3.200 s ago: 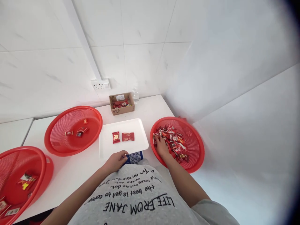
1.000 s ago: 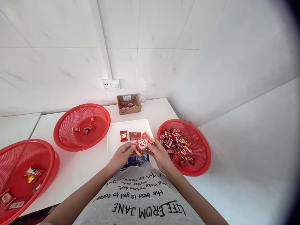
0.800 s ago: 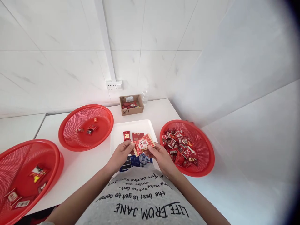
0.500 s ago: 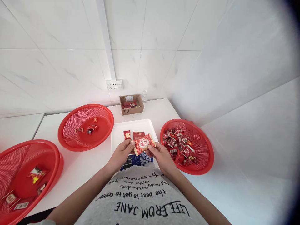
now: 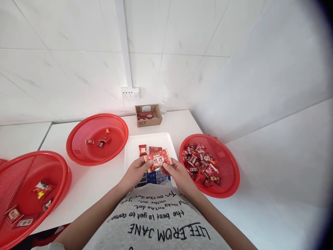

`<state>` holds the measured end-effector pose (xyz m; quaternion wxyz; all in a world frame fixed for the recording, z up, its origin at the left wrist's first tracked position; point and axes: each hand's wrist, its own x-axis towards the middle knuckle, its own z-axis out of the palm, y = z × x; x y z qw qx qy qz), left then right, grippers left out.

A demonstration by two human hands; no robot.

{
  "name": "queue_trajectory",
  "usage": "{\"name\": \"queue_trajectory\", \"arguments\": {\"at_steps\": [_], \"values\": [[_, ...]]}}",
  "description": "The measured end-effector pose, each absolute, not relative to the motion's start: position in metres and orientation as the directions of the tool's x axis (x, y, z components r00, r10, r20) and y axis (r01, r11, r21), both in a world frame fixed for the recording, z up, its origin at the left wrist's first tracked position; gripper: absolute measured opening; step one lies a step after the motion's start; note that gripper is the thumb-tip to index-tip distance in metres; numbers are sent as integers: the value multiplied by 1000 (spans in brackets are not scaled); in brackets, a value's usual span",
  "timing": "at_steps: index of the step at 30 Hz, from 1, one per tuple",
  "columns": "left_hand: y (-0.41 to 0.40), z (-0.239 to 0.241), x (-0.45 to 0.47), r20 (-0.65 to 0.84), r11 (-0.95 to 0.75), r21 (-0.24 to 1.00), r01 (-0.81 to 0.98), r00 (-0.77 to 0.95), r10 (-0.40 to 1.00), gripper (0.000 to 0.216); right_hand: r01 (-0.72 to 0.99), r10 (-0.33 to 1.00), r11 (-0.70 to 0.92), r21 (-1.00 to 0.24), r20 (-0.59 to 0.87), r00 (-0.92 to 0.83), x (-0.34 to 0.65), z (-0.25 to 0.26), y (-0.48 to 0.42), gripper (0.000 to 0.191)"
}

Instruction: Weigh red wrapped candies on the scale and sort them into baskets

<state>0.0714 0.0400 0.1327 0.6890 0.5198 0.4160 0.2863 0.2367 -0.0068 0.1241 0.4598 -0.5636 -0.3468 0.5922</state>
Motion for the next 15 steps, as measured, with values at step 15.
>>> {"name": "queue_trajectory", "arguments": {"at_steps": [15], "values": [[33, 129, 75, -356, 357, 929, 100, 510, 783, 33, -85, 931, -364, -928, -365, 1, 238, 112, -9, 36]]}}
